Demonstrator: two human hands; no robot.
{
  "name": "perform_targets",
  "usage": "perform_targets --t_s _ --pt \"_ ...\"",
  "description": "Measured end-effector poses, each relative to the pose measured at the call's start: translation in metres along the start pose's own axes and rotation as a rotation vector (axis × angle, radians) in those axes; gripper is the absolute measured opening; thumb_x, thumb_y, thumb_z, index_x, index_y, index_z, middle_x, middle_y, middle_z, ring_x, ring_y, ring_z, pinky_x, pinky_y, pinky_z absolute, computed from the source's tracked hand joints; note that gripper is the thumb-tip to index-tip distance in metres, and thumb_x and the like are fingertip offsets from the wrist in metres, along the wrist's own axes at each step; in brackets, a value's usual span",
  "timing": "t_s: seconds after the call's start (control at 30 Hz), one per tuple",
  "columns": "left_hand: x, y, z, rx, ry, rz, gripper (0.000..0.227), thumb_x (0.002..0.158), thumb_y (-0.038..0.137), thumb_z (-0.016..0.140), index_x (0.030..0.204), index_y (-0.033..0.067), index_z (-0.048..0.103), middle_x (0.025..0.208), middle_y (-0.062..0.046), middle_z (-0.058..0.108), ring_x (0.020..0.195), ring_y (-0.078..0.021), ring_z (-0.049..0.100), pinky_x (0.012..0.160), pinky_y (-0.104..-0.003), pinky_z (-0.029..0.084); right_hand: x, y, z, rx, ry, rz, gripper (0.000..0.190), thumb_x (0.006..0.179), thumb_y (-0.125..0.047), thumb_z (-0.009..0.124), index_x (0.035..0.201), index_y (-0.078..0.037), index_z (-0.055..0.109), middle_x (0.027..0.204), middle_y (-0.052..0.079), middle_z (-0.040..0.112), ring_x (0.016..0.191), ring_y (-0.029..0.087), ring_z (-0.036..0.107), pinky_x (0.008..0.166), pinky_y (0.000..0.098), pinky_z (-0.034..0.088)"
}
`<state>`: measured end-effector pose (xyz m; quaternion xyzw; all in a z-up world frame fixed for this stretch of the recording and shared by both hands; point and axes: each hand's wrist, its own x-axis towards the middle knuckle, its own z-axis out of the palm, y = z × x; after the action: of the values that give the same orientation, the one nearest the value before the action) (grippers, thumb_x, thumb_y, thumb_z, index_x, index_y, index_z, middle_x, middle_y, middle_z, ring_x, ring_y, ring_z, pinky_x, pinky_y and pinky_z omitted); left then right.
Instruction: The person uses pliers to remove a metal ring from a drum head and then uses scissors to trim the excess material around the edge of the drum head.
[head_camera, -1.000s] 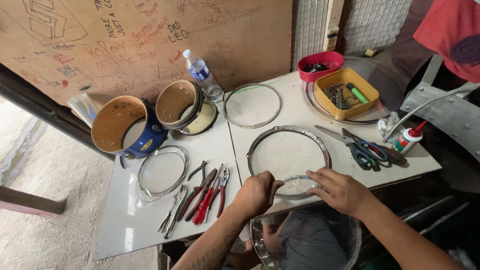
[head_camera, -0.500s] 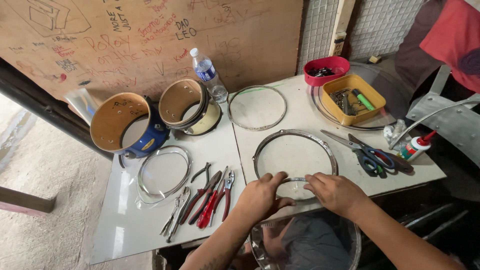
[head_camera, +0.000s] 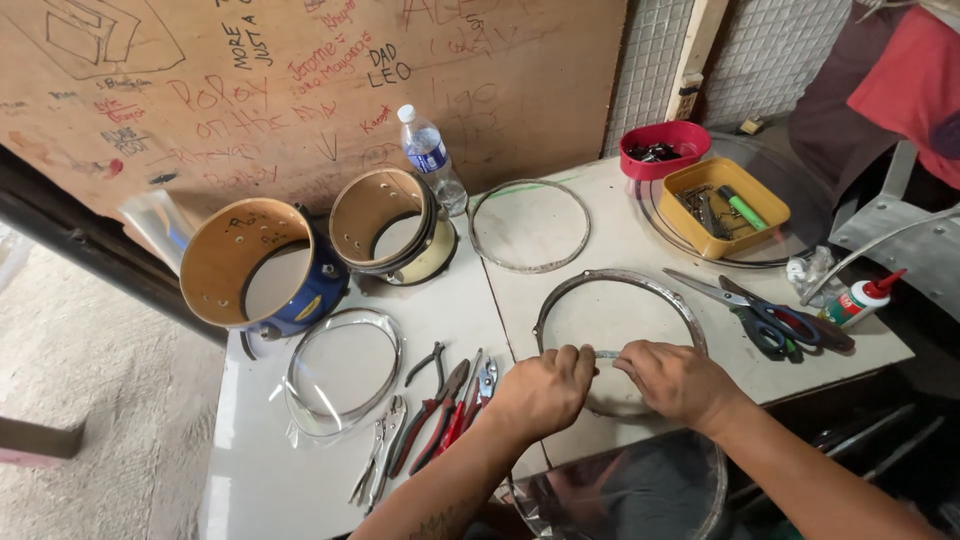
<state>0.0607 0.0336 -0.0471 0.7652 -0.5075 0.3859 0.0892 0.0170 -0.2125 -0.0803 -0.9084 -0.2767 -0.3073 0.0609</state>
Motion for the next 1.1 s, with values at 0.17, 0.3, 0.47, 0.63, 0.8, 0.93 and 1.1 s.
perform_targets --t_s 0.17,0.3,0.47,0.63,0.8,0.93,1.1 --pt "-0.013 -0.021 0.036 -0.238 -0.122 -0.115 0.020 0.093 0.010 0.044 0.097 0.0054 0.063 0.071 -0.005 0.055 0.056 -0.0228 0.065 0.050 -0.030 0.054 0.016 -0.013 -0.007 0.104 -0.051 0.193 0.012 0.101 -0.024 0.057 0.093 -0.016 0.059 0.062 -0.002 0.060 0.054 0.019 0.069 0.050 0.0286 0.058" --pt "-0.008 -0.033 0.047 -0.749 -0.509 -0.481 0.025 0.103 0.027 0.053 0.096 0.0058 0.063 0.077 -0.018 0.070 0.077 -0.0421 0.073 0.066 -0.049 0.059 0.018 -0.017 -0.008 0.346 -0.138 0.412 0.016 0.102 -0.026 0.055 0.091 -0.017 0.061 0.058 -0.001 0.066 0.052 0.017 0.069 0.051 0.0287 0.059" --pt "-0.017 -0.026 0.050 -0.812 -0.550 -0.613 0.026 0.103 0.029 0.055 0.094 0.0087 0.068 0.078 -0.010 0.075 0.078 -0.0334 0.076 0.066 -0.041 0.061 0.018 -0.040 -0.050 0.399 -0.184 0.588 0.029 0.081 -0.030 0.080 0.098 -0.007 0.073 0.092 0.010 0.078 0.082 0.030 0.077 0.068 0.0390 0.064" --pt "-0.013 -0.005 0.037 -0.825 -0.467 -0.842 0.024 0.103 0.025 0.051 0.093 0.0042 0.059 0.085 -0.022 0.074 0.076 -0.0481 0.066 0.067 -0.054 0.050 -0.019 -0.041 -0.071 0.178 -0.472 0.990 0.085 0.070 -0.064 0.084 0.138 -0.017 0.061 0.132 0.000 0.063 0.114 0.024 0.068 0.094 0.0432 0.056" --pt "-0.010 0.019 0.030 -0.908 -0.480 -1.086 0.028 0.100 0.031 0.054 0.090 0.0069 0.064 0.084 -0.018 0.075 0.082 -0.0408 0.069 0.076 -0.048 0.050 -0.060 -0.016 -0.060 0.196 -0.290 0.843 0.052 0.086 -0.046 0.073 0.126 -0.014 0.071 0.115 0.001 0.073 0.105 0.025 0.071 0.085 0.0441 0.057" --pt "0.001 0.038 0.011 -0.903 -0.465 -1.103 0.027 0.099 0.034 0.054 0.090 0.0094 0.061 0.080 -0.012 0.074 0.079 -0.0357 0.068 0.072 -0.046 0.047 -0.077 -0.003 -0.053 0.069 -0.372 0.715 0.041 0.094 -0.042 0.063 0.126 -0.016 0.068 0.119 0.000 0.068 0.095 0.032 0.073 0.074 0.0499 0.060" --pt "0.026 0.055 -0.005 -0.771 -0.398 -0.605 0.048 0.089 0.023 0.061 0.131 -0.0010 0.058 0.118 -0.021 0.068 0.098 -0.0378 0.070 0.089 -0.048 0.056 -0.080 0.004 -0.067 -0.015 -0.106 0.318 0.025 0.095 -0.022 0.067 0.112 -0.004 0.069 0.100 0.008 0.070 0.068 0.028 0.071 0.053 0.0430 0.061"
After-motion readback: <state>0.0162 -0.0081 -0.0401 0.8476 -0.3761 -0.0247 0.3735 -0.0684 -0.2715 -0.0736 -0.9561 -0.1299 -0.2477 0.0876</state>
